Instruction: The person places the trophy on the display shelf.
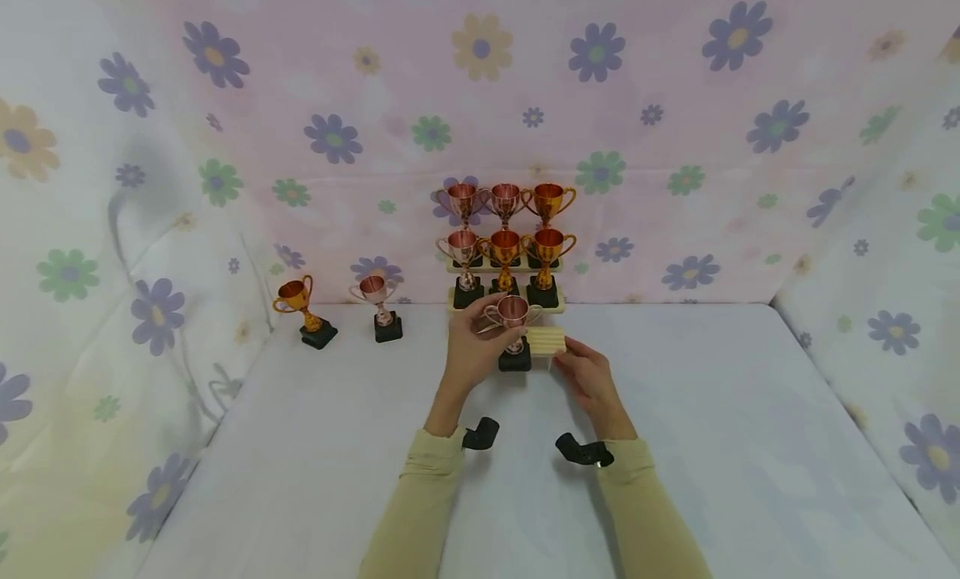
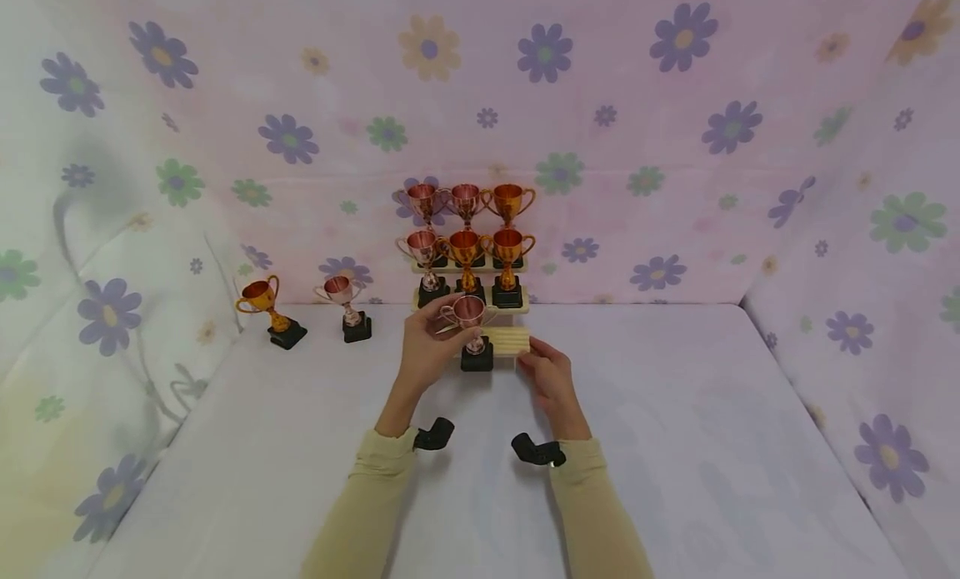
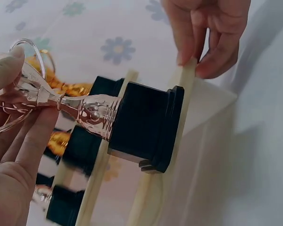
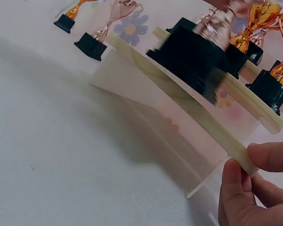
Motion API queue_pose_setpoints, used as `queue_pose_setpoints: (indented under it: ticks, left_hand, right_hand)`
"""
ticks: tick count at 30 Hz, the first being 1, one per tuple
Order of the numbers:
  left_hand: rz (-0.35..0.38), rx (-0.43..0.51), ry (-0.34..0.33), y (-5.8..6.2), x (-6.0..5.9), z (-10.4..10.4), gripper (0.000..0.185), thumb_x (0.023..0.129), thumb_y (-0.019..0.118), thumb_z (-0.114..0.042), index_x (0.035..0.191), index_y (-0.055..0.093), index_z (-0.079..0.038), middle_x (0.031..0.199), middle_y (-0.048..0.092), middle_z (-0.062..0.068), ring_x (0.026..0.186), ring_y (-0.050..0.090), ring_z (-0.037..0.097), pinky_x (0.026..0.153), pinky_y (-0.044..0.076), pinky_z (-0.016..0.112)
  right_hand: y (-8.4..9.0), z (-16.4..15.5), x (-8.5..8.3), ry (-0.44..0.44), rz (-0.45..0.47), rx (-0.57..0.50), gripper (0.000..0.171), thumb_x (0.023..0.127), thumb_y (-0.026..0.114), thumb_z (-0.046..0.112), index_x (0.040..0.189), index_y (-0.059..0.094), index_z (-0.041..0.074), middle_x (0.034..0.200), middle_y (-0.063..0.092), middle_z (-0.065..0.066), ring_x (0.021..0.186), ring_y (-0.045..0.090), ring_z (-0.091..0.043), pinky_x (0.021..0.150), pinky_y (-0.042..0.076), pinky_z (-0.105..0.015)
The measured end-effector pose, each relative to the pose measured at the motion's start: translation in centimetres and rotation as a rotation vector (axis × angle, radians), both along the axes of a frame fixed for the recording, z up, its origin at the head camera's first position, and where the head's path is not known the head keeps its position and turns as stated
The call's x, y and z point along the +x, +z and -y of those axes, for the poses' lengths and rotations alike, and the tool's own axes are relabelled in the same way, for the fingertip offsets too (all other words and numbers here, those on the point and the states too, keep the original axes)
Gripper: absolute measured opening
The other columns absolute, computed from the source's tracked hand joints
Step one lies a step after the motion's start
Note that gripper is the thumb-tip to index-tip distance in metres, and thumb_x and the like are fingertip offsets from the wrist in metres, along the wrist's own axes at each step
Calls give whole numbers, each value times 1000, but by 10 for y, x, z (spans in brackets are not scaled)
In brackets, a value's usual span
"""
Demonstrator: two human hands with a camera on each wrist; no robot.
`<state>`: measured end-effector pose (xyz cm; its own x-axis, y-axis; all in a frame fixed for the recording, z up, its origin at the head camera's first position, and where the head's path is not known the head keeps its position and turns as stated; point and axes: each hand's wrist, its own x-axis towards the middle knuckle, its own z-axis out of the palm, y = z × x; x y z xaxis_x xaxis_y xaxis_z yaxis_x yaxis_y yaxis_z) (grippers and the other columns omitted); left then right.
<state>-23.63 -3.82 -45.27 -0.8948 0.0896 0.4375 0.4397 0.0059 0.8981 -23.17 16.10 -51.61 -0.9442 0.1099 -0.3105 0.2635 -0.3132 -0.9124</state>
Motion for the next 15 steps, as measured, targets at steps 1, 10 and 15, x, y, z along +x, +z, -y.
queue_pose_setpoints:
  ticks: [1, 10, 15]
  left_hand:
    - [2, 8, -15, 0, -3, -5, 51, 81, 84, 0, 129, 66, 0, 114, 69, 23, 94, 71, 31, 87, 62, 38]
    - [-2, 16, -79, -2, -26, -32, 51, 85, 81, 0, 132, 62, 0, 114, 69, 24, 100, 72, 36, 89, 61, 35]
    - [-11, 29, -85, -8, -35, -43, 50, 85, 81, 0, 131, 62, -1, 114, 69, 23, 97, 73, 31, 86, 62, 34]
  right_hand:
    - [0, 0, 0, -4, -2, -2, 54, 99, 53, -5, 151, 38, -9, 153, 43, -24, 123, 53, -21, 96, 53, -19]
    - [2, -1, 0, -10, -12, -10, 53, 100, 53, -6, 150, 38, -10, 150, 45, -26, 119, 55, -16, 92, 53, -16]
    - [-1, -1, -1, -16, -22, -4, 52, 98, 52, -8, 149, 40, -11, 149, 46, -27, 106, 59, -9, 86, 54, -14]
